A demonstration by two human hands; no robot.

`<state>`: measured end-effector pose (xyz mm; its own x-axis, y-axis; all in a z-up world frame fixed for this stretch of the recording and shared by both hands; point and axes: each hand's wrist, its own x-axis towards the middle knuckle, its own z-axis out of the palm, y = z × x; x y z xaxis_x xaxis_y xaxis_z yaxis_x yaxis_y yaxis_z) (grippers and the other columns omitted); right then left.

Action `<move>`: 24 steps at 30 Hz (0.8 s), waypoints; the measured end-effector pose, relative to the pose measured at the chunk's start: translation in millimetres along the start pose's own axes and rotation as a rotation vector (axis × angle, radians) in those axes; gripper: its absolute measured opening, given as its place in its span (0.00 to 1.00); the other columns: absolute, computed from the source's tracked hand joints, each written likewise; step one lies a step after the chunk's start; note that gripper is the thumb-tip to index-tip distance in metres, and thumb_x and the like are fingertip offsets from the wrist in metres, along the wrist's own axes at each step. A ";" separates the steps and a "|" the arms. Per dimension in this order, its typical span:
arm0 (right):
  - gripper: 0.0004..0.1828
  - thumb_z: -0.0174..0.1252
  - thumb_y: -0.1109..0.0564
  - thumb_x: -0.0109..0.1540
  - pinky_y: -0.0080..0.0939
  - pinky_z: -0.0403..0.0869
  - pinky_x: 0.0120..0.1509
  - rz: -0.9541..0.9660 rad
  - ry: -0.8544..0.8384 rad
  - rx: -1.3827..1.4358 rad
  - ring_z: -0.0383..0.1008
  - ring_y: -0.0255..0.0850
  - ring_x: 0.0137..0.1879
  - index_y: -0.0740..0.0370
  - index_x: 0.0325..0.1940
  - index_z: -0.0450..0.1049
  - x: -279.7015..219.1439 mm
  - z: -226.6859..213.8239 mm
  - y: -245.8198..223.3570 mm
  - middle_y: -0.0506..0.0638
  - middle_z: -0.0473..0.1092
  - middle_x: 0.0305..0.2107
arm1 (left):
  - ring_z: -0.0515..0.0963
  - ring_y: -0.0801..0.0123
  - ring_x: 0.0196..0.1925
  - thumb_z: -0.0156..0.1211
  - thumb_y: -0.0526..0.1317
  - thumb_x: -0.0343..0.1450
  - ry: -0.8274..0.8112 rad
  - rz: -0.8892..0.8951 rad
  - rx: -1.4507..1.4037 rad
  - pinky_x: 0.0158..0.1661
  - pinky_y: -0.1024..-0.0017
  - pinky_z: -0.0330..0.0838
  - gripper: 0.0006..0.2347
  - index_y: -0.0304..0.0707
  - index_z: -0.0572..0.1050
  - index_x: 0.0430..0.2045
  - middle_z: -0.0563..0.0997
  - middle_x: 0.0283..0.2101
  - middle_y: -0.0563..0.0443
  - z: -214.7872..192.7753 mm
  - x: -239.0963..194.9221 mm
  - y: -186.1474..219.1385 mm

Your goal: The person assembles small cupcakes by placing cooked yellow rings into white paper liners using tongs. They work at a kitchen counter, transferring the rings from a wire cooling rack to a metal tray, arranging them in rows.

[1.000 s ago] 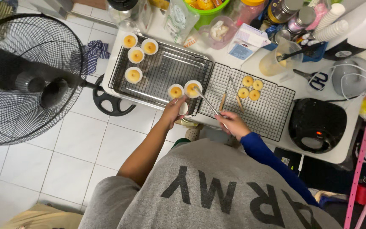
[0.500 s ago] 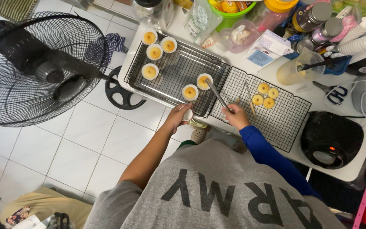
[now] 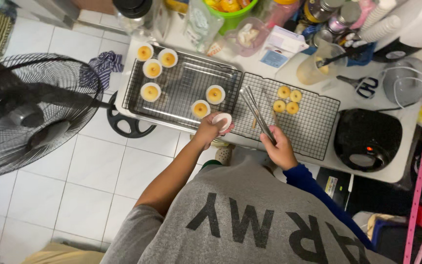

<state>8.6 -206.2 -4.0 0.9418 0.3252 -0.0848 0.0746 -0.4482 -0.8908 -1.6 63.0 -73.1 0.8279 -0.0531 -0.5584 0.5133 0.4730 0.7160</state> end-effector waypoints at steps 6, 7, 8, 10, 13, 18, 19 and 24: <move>0.16 0.71 0.51 0.60 0.32 0.66 0.33 0.092 0.125 0.023 0.65 0.29 0.28 0.62 0.35 0.72 9.5 4.4 -7.6 0.42 0.67 0.22 | 0.82 0.73 0.43 0.62 0.33 0.73 -0.163 0.235 0.347 0.44 0.74 0.78 0.12 0.30 0.75 0.50 0.84 0.44 0.47 57.0 15.1 -13.0; 0.17 0.71 0.51 0.60 0.31 0.66 0.32 0.054 0.155 0.043 0.64 0.27 0.28 0.62 0.34 0.71 11.5 3.1 -7.5 0.40 0.67 0.22 | 0.82 0.73 0.43 0.62 0.34 0.73 -0.234 0.268 0.357 0.44 0.74 0.78 0.12 0.29 0.76 0.49 0.84 0.43 0.48 65.0 14.0 -14.9; 0.16 0.71 0.51 0.59 0.30 0.66 0.32 0.057 0.156 0.045 0.64 0.27 0.29 0.62 0.35 0.71 13.2 0.0 -6.7 0.40 0.67 0.22 | 0.82 0.74 0.43 0.62 0.34 0.73 -0.301 0.301 0.365 0.44 0.75 0.78 0.11 0.29 0.76 0.49 0.84 0.43 0.48 72.2 11.8 -15.4; 0.15 0.71 0.52 0.58 0.30 0.67 0.33 0.063 0.154 0.049 0.64 0.26 0.29 0.61 0.36 0.72 13.2 -6.2 -4.0 0.40 0.68 0.23 | 0.81 0.73 0.41 0.62 0.34 0.73 -0.369 0.314 0.467 0.42 0.74 0.77 0.12 0.29 0.76 0.50 0.84 0.42 0.47 81.6 4.6 -10.9; 0.15 0.71 0.54 0.60 0.31 0.65 0.32 0.139 0.097 0.144 0.62 0.27 0.29 0.63 0.34 0.71 9.4 -12.0 1.1 0.41 0.67 0.23 | 0.81 0.71 0.40 0.62 0.34 0.72 -0.391 0.259 0.584 0.38 0.73 0.79 0.14 0.31 0.75 0.52 0.83 0.42 0.47 88.8 -4.3 -9.9; 0.12 0.66 0.54 0.62 0.29 0.70 0.33 0.156 0.028 0.132 0.70 0.26 0.30 0.65 0.38 0.73 -1.2 -16.8 1.4 0.41 0.71 0.22 | 0.83 0.67 0.43 0.64 0.34 0.70 -0.454 0.222 0.441 0.39 0.71 0.84 0.16 0.29 0.73 0.51 0.81 0.45 0.44 90.6 3.3 -24.5; 0.12 0.65 0.54 0.62 0.29 0.72 0.34 0.141 0.023 0.138 0.73 0.26 0.31 0.65 0.39 0.73 -0.8 -17.7 1.0 0.40 0.72 0.23 | 0.83 0.68 0.44 0.63 0.36 0.70 -0.437 0.172 0.437 0.39 0.71 0.84 0.16 0.32 0.72 0.51 0.81 0.45 0.45 90.4 3.9 -22.9; 0.10 0.65 0.56 0.64 0.31 0.68 0.34 0.128 0.058 0.034 0.68 0.28 0.30 0.65 0.41 0.76 -2.9 -22.1 7.8 0.44 0.72 0.24 | 0.81 0.73 0.48 0.60 0.44 0.73 -0.384 0.091 0.473 0.38 0.73 0.83 0.15 0.38 0.75 0.52 0.79 0.48 0.52 90.9 -4.0 -10.9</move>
<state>13.7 -229.0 -0.8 0.9604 0.2182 -0.1731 -0.0571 -0.4540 -0.8892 10.0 -21.9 -40.6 0.8501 -0.3859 -0.3584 0.4086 0.0540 0.9111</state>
